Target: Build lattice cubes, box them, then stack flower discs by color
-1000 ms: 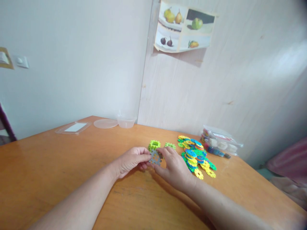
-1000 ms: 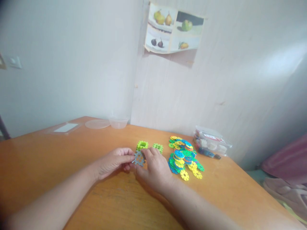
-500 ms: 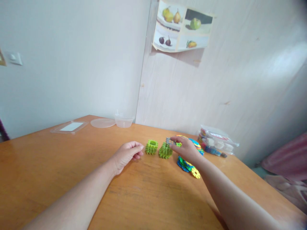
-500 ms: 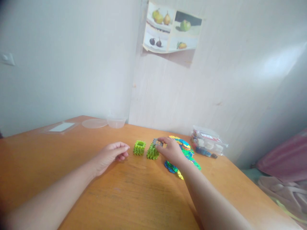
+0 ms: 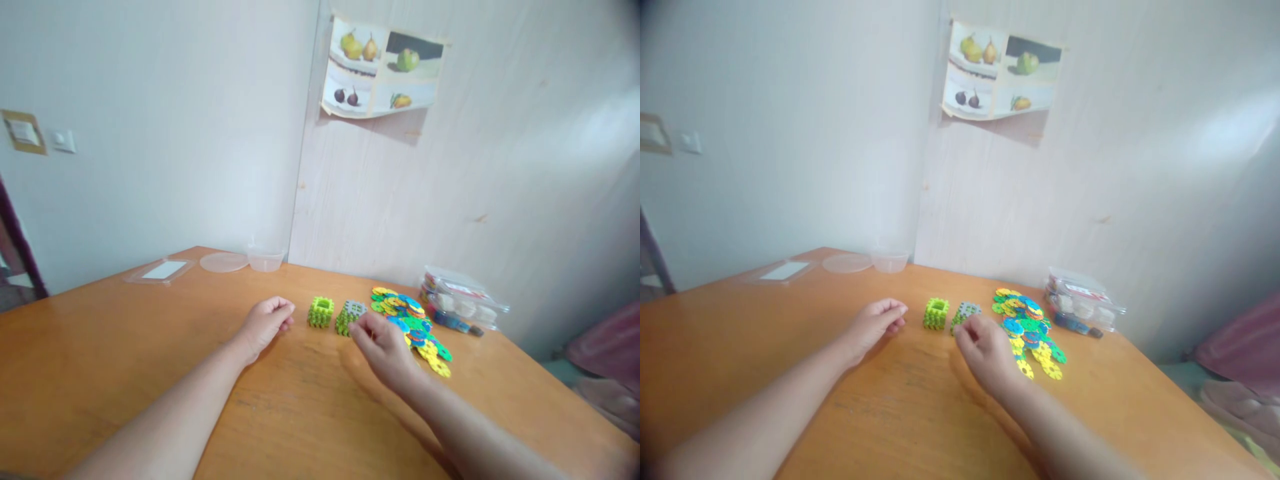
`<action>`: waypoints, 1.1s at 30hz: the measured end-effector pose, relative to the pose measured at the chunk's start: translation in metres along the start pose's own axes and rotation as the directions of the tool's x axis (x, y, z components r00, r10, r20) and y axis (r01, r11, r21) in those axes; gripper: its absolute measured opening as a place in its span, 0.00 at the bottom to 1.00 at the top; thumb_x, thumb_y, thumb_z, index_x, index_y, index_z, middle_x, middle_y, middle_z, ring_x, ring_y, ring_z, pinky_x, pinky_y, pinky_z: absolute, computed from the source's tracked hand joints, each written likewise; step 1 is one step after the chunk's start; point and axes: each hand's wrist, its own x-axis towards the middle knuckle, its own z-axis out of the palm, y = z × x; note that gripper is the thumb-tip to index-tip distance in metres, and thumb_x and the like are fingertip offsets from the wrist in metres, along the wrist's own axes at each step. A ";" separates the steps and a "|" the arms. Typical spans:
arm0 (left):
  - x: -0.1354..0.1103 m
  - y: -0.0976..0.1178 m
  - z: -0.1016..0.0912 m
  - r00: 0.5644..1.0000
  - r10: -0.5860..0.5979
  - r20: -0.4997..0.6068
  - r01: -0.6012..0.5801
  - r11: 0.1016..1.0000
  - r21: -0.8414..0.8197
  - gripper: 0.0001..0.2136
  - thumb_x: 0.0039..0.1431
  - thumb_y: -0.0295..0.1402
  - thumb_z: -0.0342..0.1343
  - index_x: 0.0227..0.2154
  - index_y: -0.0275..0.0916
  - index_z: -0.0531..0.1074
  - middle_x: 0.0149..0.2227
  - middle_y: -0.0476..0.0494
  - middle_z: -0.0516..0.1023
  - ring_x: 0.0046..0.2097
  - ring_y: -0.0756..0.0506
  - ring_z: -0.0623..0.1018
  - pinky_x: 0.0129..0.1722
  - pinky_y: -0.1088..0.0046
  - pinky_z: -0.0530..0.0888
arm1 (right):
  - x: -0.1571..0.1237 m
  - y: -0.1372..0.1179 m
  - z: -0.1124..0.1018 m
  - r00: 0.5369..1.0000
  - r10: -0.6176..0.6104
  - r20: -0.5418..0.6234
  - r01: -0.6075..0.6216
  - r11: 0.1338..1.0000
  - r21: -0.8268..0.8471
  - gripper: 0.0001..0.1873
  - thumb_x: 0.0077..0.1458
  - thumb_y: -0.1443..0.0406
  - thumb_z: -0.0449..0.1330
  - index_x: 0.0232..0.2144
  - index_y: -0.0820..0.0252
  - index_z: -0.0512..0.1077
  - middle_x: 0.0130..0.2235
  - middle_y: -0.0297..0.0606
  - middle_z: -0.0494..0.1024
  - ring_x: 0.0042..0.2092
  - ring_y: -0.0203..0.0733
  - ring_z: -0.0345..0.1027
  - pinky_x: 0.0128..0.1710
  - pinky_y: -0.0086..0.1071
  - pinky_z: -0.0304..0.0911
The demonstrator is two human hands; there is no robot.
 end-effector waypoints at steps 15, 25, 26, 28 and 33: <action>0.014 -0.018 -0.011 0.972 0.027 -0.234 -0.019 0.999 0.038 0.13 0.53 0.45 0.56 0.31 0.38 0.71 0.29 0.44 0.77 0.30 0.48 0.74 0.31 0.73 0.68 | -0.031 -0.010 0.042 0.930 -0.070 0.360 0.080 0.997 -0.014 0.16 0.63 0.59 0.51 0.24 0.58 0.65 0.28 0.35 0.73 0.30 0.38 0.66 0.31 0.30 0.55; 0.088 0.001 -0.051 0.918 0.201 -0.341 -0.008 0.870 0.493 0.07 0.58 0.36 0.52 0.30 0.41 0.72 0.33 0.44 0.78 0.38 0.44 0.76 0.36 0.71 0.66 | -0.025 -0.007 0.051 0.900 0.016 0.435 -0.025 1.000 0.016 0.14 0.58 0.59 0.54 0.22 0.57 0.63 0.27 0.36 0.74 0.30 0.39 0.67 0.29 0.31 0.54; 0.098 0.005 -0.056 0.917 0.220 -0.332 -0.005 0.839 0.544 0.06 0.58 0.35 0.52 0.31 0.41 0.73 0.34 0.44 0.79 0.39 0.44 0.76 0.38 0.71 0.66 | -0.024 -0.005 0.052 0.897 0.025 0.441 -0.039 0.999 0.023 0.14 0.57 0.60 0.54 0.22 0.57 0.62 0.27 0.36 0.74 0.30 0.39 0.67 0.29 0.31 0.53; 0.119 0.012 -0.064 0.914 0.253 -0.317 0.008 0.772 0.636 0.06 0.59 0.34 0.52 0.34 0.41 0.73 0.38 0.42 0.79 0.42 0.43 0.76 0.41 0.70 0.67 | -0.022 -0.002 0.055 0.892 0.042 0.449 -0.067 0.997 0.041 0.13 0.56 0.61 0.55 0.21 0.57 0.62 0.26 0.35 0.73 0.29 0.38 0.66 0.28 0.30 0.52; 0.163 0.017 -0.069 0.922 0.276 -0.270 0.061 0.586 0.808 0.16 0.60 0.33 0.49 0.50 0.39 0.72 0.55 0.34 0.72 0.54 0.39 0.73 0.49 0.66 0.67 | -0.023 0.006 0.061 0.880 0.062 0.472 -0.106 0.992 0.066 0.11 0.54 0.61 0.57 0.22 0.57 0.65 0.26 0.34 0.73 0.29 0.37 0.65 0.27 0.30 0.51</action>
